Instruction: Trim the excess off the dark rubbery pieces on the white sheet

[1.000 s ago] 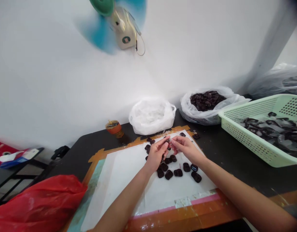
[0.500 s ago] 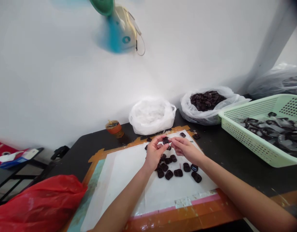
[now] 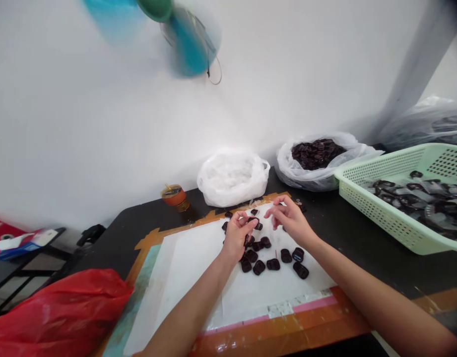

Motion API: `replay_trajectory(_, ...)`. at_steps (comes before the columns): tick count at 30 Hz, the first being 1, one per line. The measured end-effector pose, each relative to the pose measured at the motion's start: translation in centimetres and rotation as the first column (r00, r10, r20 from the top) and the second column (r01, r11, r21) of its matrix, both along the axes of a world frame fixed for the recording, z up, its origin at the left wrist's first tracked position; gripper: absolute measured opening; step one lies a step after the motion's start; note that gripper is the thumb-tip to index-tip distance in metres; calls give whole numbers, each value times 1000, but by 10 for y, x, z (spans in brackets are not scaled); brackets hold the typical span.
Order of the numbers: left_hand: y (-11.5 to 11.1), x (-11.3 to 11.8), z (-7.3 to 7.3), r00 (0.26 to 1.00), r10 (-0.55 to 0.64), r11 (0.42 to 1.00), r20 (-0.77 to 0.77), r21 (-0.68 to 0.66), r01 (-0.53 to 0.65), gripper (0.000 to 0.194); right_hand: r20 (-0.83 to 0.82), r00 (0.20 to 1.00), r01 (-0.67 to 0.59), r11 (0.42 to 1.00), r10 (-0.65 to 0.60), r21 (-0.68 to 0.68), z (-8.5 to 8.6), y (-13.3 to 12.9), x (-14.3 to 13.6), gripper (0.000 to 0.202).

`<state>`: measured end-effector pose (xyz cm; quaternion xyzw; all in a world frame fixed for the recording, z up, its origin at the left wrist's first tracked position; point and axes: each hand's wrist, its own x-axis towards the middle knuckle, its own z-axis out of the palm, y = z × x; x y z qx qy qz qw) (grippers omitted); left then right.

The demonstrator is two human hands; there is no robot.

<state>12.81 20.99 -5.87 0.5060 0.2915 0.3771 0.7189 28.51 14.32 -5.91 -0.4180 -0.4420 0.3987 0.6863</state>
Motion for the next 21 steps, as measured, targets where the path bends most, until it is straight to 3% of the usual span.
replay_trajectory(3,-1,0,0,999,-49,997,24,-63,50,39,-177,983,-52,999,52,5,1,0,1,34)
replay_trajectory(7,0,0,0,997,-51,989,66,-134,59,31,-254,964,-82,996,74,-19,-4,1,1,26)
replay_trajectory(16,2,-2,2,988,-16,970,155,-239,54,26,-83,987,-154,963,139,-223,-5,0,-11,33)
replay_trajectory(21,1,-2,1,990,-47,981,133,-180,71,24,-33,971,-237,943,236,-234,-6,-3,-14,33)
